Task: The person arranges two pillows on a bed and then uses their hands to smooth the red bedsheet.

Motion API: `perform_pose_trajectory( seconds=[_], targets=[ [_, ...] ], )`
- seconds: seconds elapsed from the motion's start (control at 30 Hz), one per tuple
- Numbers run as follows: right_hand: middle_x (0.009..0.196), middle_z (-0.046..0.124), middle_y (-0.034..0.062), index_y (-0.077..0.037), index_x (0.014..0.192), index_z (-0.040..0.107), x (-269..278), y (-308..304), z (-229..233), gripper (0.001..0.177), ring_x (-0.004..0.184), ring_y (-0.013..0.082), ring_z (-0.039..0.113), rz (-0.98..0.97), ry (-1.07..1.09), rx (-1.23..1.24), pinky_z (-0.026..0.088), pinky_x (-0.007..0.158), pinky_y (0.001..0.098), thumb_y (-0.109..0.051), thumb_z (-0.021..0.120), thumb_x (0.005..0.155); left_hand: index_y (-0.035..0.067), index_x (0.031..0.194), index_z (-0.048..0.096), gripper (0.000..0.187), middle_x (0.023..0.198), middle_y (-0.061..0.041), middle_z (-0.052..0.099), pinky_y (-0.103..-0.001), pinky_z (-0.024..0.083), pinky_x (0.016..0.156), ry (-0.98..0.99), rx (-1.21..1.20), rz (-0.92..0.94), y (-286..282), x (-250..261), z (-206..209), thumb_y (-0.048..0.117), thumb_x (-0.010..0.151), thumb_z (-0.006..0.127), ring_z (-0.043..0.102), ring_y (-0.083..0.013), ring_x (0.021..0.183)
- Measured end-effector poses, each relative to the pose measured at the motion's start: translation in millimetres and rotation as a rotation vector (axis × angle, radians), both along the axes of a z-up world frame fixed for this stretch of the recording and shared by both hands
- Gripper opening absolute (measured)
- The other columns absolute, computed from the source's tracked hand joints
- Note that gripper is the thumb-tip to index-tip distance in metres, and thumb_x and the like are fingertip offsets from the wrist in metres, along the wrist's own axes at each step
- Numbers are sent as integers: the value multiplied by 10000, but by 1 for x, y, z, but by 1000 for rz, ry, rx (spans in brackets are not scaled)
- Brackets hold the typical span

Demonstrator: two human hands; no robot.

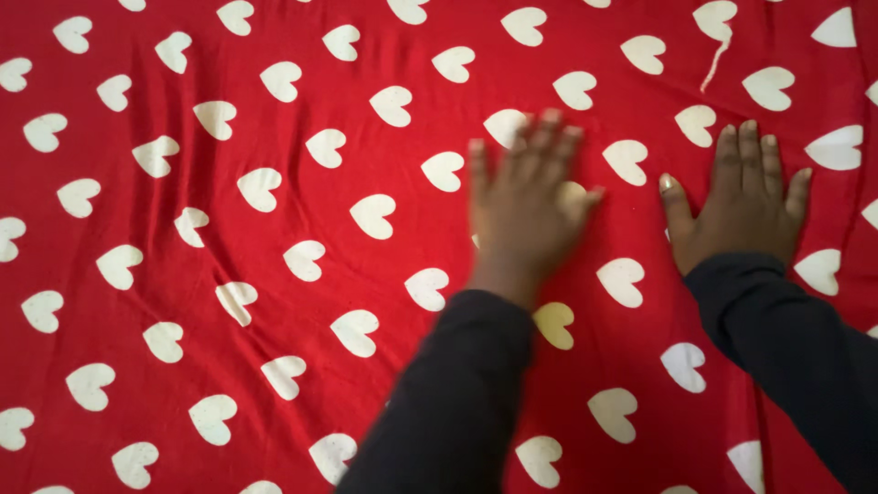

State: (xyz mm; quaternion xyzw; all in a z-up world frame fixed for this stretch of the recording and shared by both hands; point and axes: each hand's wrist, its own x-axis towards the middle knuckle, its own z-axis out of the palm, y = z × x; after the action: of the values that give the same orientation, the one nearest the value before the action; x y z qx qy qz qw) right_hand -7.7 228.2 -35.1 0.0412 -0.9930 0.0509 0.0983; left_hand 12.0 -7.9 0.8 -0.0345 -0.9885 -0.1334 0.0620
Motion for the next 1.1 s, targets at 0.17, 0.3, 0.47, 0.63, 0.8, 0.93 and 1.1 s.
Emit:
perform_pose_trajectory(
  seconds=[0.17, 0.3, 0.47, 0.63, 0.8, 0.93, 1.1],
  targets=[
    [1688, 320, 241, 46, 1624, 343, -4, 11, -10, 841, 1575, 367, 232, 16, 22, 18, 109, 1238, 613, -554, 487, 1052, 209, 1590, 375, 761, 1668, -13, 324, -592, 103, 1239, 93, -26, 155, -112, 27, -11, 650, 981, 485, 232, -218, 1557],
    [1710, 338, 259, 70, 1606, 368, -4, 10, -16, 807, 1602, 370, 264, 14, 55, 57, 157, 1257, 596, -500, 529, 1060, 172, 1586, 400, 705, 1658, -74, 366, -526, 123, 1239, 59, -76, 331, -219, 84, 6, 573, 1016, 512, 269, -266, 1551],
    [1664, 333, 303, 106, 1572, 369, -3, 11, -17, 768, 1573, 425, 265, 71, 81, -65, 228, 1304, 534, -456, 575, 1092, 128, 1595, 426, 670, 1652, -91, 397, -507, 170, 1245, 135, -66, 331, -255, 121, 2, 477, 1031, 526, 290, -289, 1548],
    [1650, 302, 316, 110, 1574, 347, -3, 11, -19, 792, 1544, 447, 266, 54, 48, -228, 240, 1257, 536, -448, 541, 1046, 142, 1576, 462, 612, 1637, -70, 442, -495, 203, 1244, 196, -101, 354, -254, 122, -3, 427, 1043, 557, 342, -265, 1539],
    [1674, 192, 269, 14, 1595, 289, -18, -37, 13, 784, 1538, 426, 181, -233, -86, -311, 196, 1195, 589, -470, 540, 1032, 136, 1567, 474, 614, 1627, -67, 455, -486, 208, 1239, 209, -104, 363, -254, 122, -2, 413, 1028, 569, 355, -259, 1533],
    [1750, 226, 182, -92, 1631, 337, 3, -179, 36, 737, 1631, 337, 255, 411, 128, -241, 130, 1285, 679, -392, 676, 1049, 127, 1551, 483, 622, 1612, -74, 470, -482, 213, 1221, 215, -102, 366, -253, 122, -1, 410, 1005, 571, 363, -259, 1521],
    [1657, 329, 161, -46, 1574, 359, 35, -332, 41, 787, 1521, 320, 300, 530, 142, -180, 119, 1188, 655, -434, 652, 955, 118, 1540, 486, 616, 1605, -77, 471, -476, 214, 1241, 251, -107, 354, -257, 122, -3, 417, 1006, 565, 371, -262, 1523]
  ],
)
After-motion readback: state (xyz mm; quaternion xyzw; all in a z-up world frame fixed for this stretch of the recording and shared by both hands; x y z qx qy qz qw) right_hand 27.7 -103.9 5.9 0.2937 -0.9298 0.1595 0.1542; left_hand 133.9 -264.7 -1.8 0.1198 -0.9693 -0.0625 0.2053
